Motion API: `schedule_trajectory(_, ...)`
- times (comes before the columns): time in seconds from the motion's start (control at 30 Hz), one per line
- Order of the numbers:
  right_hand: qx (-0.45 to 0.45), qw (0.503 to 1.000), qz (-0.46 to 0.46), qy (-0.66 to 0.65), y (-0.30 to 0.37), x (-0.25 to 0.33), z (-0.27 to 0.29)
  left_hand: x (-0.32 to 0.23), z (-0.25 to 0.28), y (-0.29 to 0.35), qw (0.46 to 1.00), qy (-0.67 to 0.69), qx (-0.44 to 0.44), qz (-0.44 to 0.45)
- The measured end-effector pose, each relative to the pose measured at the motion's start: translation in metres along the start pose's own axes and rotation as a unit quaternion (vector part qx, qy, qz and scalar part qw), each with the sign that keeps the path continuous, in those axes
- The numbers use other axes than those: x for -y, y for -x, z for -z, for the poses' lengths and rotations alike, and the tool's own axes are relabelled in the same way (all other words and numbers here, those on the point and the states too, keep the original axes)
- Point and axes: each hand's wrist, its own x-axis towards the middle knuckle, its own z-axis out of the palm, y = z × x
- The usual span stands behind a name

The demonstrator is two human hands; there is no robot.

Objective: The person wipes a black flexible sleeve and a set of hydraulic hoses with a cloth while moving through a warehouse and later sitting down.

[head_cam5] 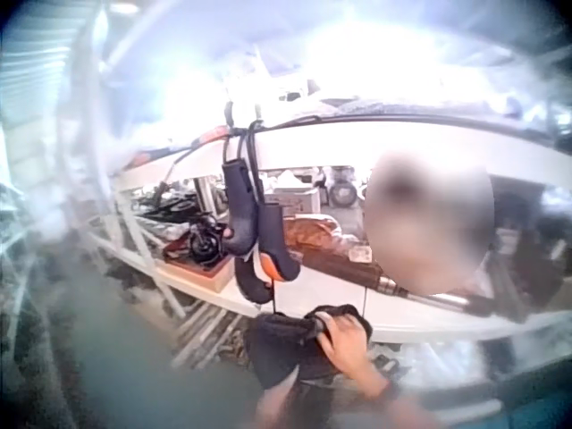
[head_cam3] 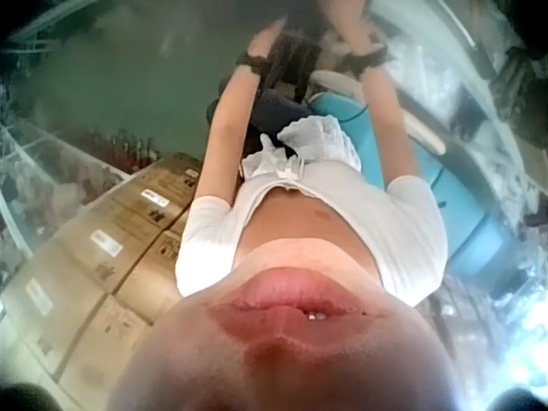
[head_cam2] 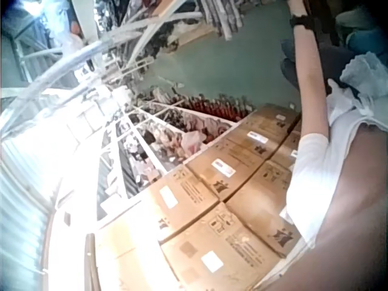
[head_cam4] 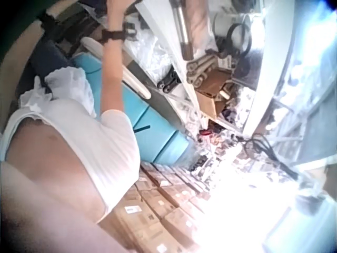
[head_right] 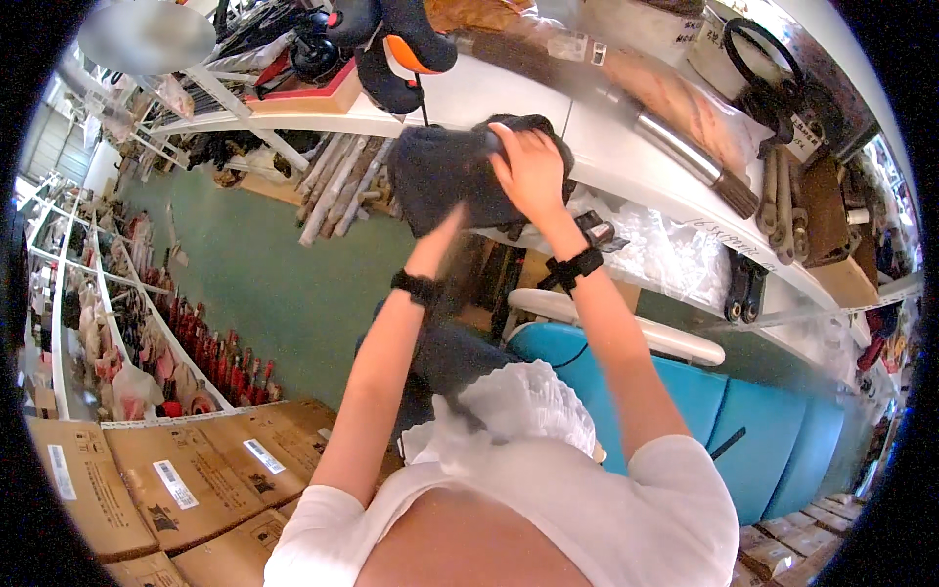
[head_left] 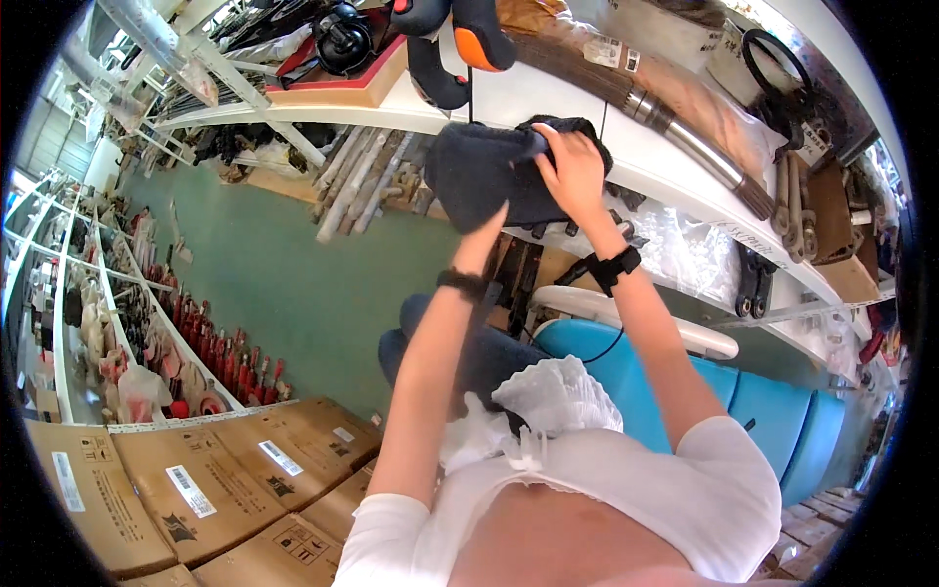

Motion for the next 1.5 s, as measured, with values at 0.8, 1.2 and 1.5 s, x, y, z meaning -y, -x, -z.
schedule_trajectory(0.8, 0.099, 0.926, -0.222, -0.288, 0.082, 0.076, -0.011, 0.077, -0.061, 0.135, 0.981, 0.159, 0.070, 0.092)
schedule_trajectory(1.2, 0.053, 0.884, -0.235, -0.401, 0.087, 0.077, -0.006, 0.004, -0.008, 0.100, 0.920, 0.338, 0.042, 0.195)
schedule_trajectory(1.5, -0.010, 0.896, -0.281, -0.345, 0.083, 0.074, -0.006, 0.002, -0.004, 0.100, 0.944, 0.252, 0.094, 0.193)
